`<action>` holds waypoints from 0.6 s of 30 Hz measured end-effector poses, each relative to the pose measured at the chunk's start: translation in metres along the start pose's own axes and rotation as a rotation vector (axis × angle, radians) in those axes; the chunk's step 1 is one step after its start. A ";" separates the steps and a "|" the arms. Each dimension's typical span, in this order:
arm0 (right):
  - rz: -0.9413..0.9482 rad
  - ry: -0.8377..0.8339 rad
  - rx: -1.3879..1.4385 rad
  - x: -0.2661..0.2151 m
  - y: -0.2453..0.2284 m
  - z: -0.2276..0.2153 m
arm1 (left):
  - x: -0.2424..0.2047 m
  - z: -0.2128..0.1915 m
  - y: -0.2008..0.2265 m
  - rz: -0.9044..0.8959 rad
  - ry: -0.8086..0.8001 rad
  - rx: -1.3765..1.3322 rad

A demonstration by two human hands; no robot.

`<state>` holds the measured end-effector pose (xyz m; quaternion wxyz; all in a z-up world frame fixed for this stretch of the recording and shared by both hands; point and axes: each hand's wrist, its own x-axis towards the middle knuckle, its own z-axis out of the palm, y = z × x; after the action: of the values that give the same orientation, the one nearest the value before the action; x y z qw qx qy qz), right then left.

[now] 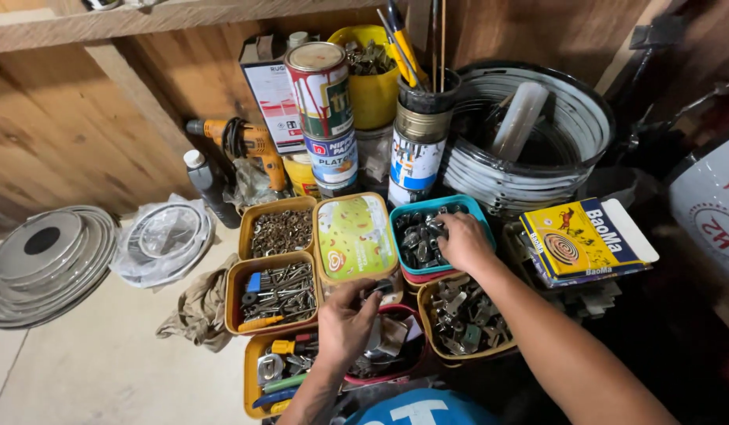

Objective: The person wipes a workbench surface with a cloth and handles small metal brackets and screws. They then interact with a smartphone placed on a speaker, followed by moving to a storage area to pick up a record book and a box of mosquito coils. Finally, they return to the workbench to sort through various small hardware items in plastic containers.

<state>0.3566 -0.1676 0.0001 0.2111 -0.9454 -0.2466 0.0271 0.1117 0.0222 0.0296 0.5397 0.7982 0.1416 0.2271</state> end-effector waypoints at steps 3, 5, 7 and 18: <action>-0.075 0.098 0.041 0.005 0.015 0.009 | -0.003 0.005 0.016 0.001 -0.062 -0.130; 0.054 0.089 0.218 0.000 0.010 -0.003 | -0.005 0.009 0.005 -0.019 -0.031 -0.092; 0.172 0.084 0.392 -0.006 -0.005 -0.027 | -0.003 0.010 0.002 -0.031 0.009 -0.056; -0.054 -0.499 1.374 -0.066 -0.026 -0.055 | -0.016 0.001 0.033 -0.267 -0.051 -0.205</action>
<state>0.2956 -0.1999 0.0569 0.6947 -0.5591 -0.2378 0.3851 0.0981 0.0009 0.0567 0.6471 0.7186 0.2087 0.1461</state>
